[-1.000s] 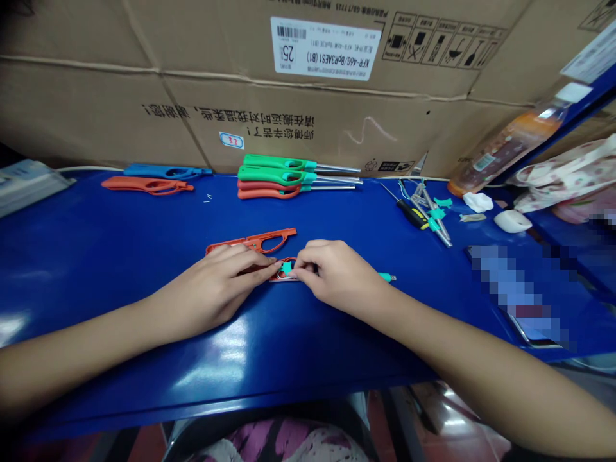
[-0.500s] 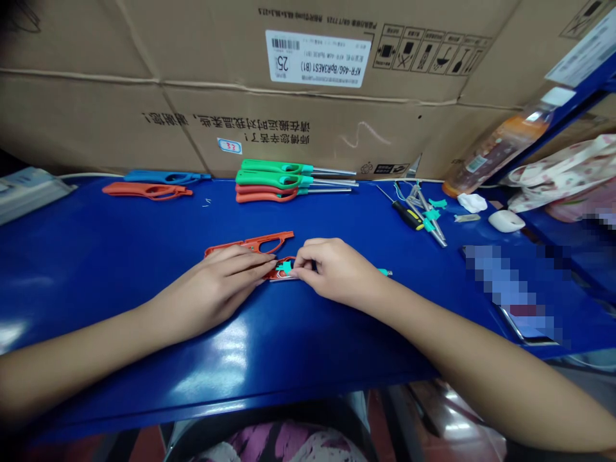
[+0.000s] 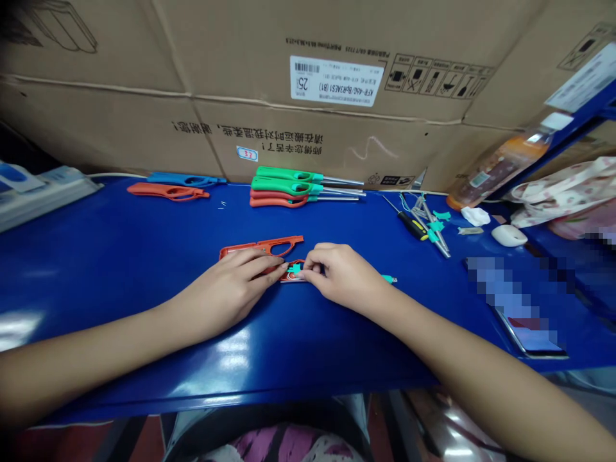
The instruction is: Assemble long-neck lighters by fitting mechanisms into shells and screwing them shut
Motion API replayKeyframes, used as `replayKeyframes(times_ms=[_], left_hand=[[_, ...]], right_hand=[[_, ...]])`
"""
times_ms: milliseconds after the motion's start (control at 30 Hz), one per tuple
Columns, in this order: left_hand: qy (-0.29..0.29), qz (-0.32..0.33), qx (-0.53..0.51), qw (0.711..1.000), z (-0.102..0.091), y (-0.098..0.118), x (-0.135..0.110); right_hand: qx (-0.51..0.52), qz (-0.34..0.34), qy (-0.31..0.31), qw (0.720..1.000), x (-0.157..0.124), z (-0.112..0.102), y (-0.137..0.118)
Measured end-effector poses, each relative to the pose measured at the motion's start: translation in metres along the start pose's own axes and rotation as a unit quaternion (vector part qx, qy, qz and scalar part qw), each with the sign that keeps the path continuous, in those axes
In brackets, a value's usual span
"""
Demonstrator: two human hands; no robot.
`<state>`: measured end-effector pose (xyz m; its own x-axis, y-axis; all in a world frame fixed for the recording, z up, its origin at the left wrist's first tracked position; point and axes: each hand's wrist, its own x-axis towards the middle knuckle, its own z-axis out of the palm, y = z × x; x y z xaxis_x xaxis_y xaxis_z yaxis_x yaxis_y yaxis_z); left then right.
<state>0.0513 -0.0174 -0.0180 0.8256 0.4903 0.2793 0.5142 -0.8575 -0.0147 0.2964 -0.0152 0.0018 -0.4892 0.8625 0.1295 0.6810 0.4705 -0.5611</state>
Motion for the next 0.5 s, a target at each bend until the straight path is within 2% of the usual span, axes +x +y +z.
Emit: replayKeyframes(times_ms=[133, 233, 300, 400, 500], left_hand=[[0.002, -0.022, 0.004, 1.000, 0.000, 0.002, -0.002], [0.020, -0.027, -0.014, 0.999, 0.000, 0.002, -0.003], [0.033, -0.030, -0.032, 0.998, 0.000, 0.000, -0.003], [0.040, -0.036, -0.065, 0.996, -0.001, -0.003, -0.002], [0.030, -0.040, -0.095, 0.994, -0.003, -0.005, -0.002]], right_hand=[[0.008, 0.014, 0.038, 0.999, 0.001, 0.000, -0.001], [0.008, 0.019, 0.099, 0.995, 0.002, -0.007, 0.002], [-0.029, 0.010, 0.141, 0.990, 0.003, -0.016, 0.009], [-0.115, 0.022, 0.170, 0.978, 0.006, -0.035, 0.030], [-0.169, 0.093, 0.178, 0.965, 0.010, -0.053, 0.061]])
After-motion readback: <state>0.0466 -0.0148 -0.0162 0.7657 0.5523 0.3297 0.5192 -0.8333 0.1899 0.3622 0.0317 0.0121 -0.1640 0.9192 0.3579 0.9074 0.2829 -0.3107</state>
